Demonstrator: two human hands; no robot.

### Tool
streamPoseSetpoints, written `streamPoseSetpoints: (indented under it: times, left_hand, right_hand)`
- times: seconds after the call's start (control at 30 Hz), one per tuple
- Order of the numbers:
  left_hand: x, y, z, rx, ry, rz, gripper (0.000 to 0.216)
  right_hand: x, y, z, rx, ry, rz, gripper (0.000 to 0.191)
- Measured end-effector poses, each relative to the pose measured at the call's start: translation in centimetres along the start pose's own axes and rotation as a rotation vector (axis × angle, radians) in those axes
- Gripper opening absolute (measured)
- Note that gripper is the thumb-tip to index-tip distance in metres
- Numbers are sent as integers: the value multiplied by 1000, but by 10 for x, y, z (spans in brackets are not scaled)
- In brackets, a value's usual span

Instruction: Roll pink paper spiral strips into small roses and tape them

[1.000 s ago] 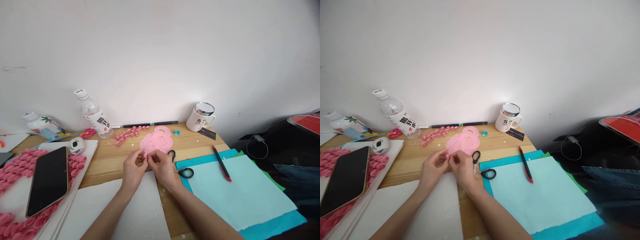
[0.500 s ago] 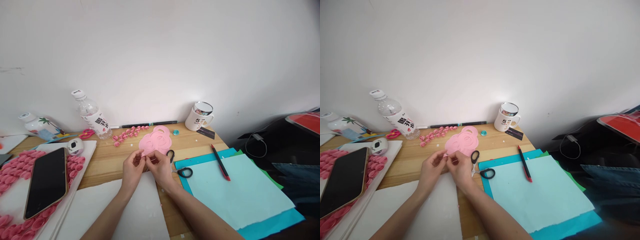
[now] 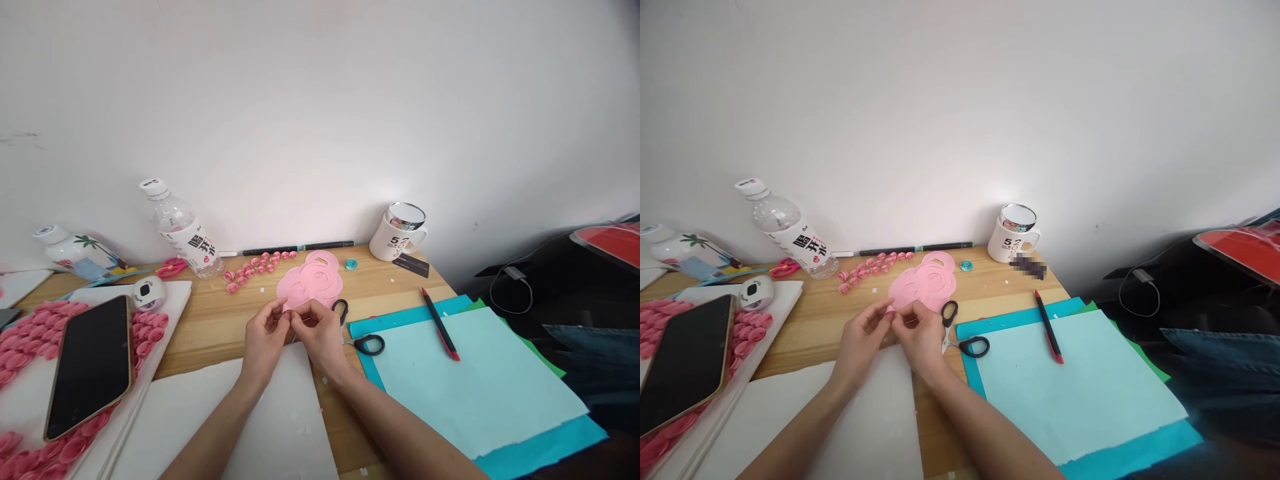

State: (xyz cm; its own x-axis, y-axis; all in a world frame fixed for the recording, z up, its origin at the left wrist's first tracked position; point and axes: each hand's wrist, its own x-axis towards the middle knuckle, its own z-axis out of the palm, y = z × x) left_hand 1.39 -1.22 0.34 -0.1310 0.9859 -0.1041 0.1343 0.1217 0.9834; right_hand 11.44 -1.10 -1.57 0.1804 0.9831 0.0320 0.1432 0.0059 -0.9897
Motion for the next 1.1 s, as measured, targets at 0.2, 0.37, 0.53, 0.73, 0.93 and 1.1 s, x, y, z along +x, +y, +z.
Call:
streamPoseSetpoints:
  times: [0.2, 0.37, 0.53, 0.73, 0.93, 1.1]
  left_hand:
    - [-2, 3, 2, -79, -69, -5, 40]
    - [1, 0, 1, 13, -7, 66, 33]
    - [2, -1, -1, 106, 53, 160, 24]
    - [0, -3, 0, 150, 68, 274, 19]
    - [0, -6, 0, 203, 58, 311, 17]
    - [1, -8, -1, 217, 60, 355, 17]
  right_hand:
    - [6, -1, -4, 146, 0, 45, 10]
    - [6, -2, -3, 144, 0, 51, 11]
    - [6, 0, -2, 130, -29, 63, 12]
    - [6, 3, -3, 143, -48, 53, 13]
    - [6, 4, -3, 129, -48, 36, 14]
    - [7, 7, -2, 144, -54, 36, 14]
